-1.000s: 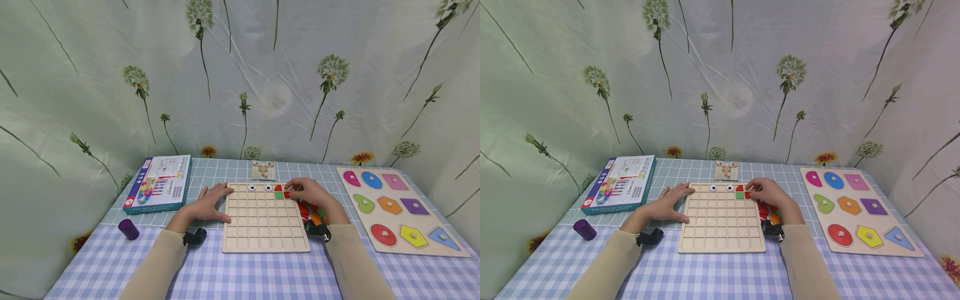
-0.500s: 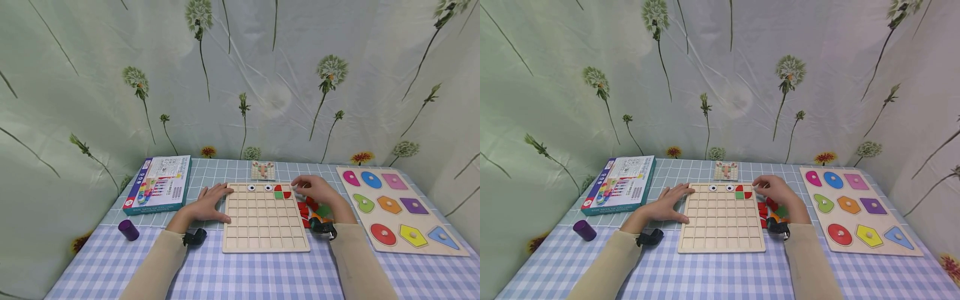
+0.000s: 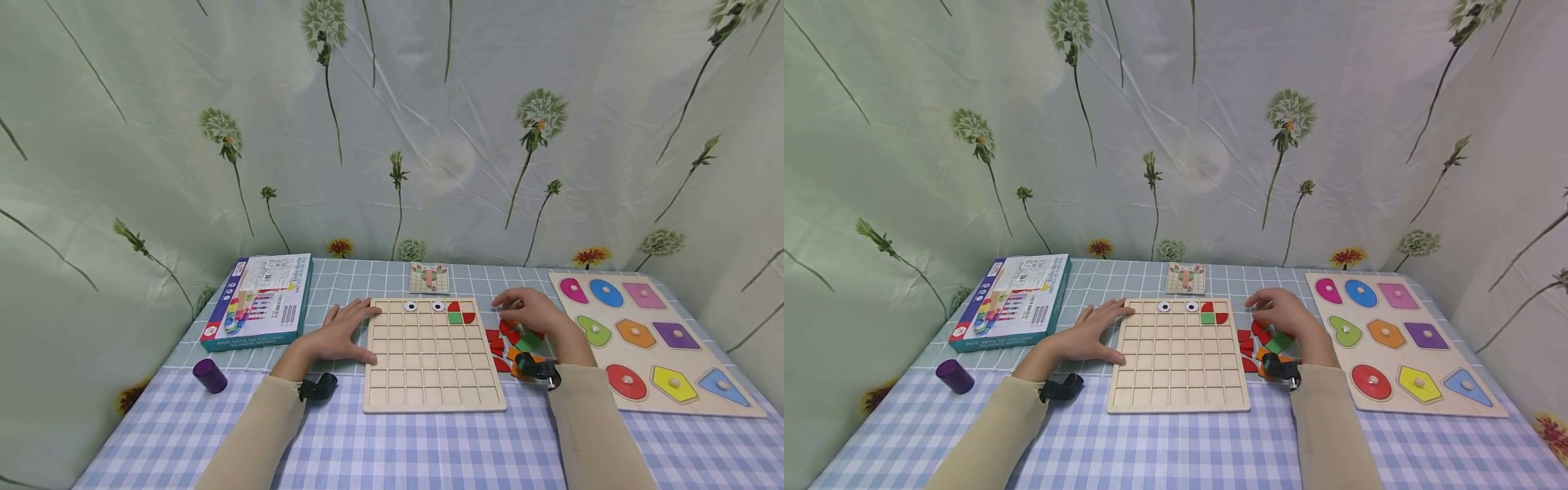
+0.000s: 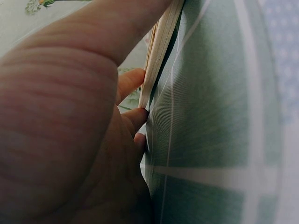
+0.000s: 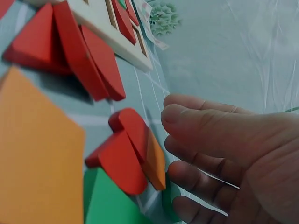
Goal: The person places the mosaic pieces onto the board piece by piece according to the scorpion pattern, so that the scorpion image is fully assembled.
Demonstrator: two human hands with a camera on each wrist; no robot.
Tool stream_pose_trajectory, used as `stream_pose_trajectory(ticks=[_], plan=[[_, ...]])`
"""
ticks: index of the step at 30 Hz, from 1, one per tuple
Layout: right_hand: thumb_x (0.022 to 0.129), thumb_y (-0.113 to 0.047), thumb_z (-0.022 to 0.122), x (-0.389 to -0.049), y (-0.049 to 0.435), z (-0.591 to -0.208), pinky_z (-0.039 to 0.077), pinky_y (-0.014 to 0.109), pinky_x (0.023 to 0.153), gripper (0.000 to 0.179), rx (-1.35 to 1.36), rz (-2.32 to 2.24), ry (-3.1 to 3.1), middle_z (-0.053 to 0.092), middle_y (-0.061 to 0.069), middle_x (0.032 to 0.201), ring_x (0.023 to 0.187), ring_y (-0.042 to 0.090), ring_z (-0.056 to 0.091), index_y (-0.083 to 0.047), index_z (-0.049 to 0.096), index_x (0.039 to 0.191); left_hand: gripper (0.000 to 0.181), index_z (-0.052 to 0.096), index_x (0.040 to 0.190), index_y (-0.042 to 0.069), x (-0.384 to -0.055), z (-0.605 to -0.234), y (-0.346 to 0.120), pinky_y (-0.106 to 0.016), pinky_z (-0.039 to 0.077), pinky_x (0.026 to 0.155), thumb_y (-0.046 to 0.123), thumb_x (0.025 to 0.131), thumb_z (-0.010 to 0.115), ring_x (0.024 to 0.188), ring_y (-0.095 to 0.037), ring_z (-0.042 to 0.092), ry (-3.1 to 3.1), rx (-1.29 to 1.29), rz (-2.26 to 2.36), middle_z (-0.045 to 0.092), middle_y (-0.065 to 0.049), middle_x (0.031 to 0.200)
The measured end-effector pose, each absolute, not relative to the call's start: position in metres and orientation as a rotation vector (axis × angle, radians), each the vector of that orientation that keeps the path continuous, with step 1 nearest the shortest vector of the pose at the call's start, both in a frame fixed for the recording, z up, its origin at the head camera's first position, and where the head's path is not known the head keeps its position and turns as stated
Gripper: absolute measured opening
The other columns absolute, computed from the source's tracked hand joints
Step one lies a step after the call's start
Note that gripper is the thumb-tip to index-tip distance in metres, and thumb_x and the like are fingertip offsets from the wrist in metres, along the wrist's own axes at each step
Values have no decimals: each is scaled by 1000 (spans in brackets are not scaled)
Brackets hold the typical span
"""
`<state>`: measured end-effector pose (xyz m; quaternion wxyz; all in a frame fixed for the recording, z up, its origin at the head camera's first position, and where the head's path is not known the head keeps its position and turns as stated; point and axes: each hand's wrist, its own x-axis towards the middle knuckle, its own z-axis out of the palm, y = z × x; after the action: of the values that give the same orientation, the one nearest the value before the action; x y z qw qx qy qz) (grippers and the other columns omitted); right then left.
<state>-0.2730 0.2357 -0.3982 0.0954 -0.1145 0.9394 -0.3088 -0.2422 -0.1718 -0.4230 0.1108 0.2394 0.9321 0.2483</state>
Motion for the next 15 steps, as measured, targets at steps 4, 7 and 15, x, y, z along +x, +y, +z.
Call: stream_pose_trajectory(ticks=[4,7,15], plan=[[93,-17,68,-273,239,-400,58,45,89,29,-313,-921,2778,64,19,122,115,39,58,-11,69,122,96,37,153,20,-242,-424,-172,-67,-1,122,51,75,84,157,-36,9,2737,700,728,19,-13,168],[92,-17,70,-272,241,-400,58,45,90,31,-310,-921,2771,64,19,123,117,40,56,-10,69,122,96,37,153,20,-243,-424,-172,-66,-1,122,51,75,83,157,-36,9,2735,697,721,19,-13,168],[90,-13,72,-271,248,-400,54,35,84,25,-386,-920,2707,59,17,123,107,31,53,-12,74,114,96,36,154,20,-243,-423,-171,-66,-2,122,52,76,83,157,-36,8,2732,688,721,18,-12,168]])
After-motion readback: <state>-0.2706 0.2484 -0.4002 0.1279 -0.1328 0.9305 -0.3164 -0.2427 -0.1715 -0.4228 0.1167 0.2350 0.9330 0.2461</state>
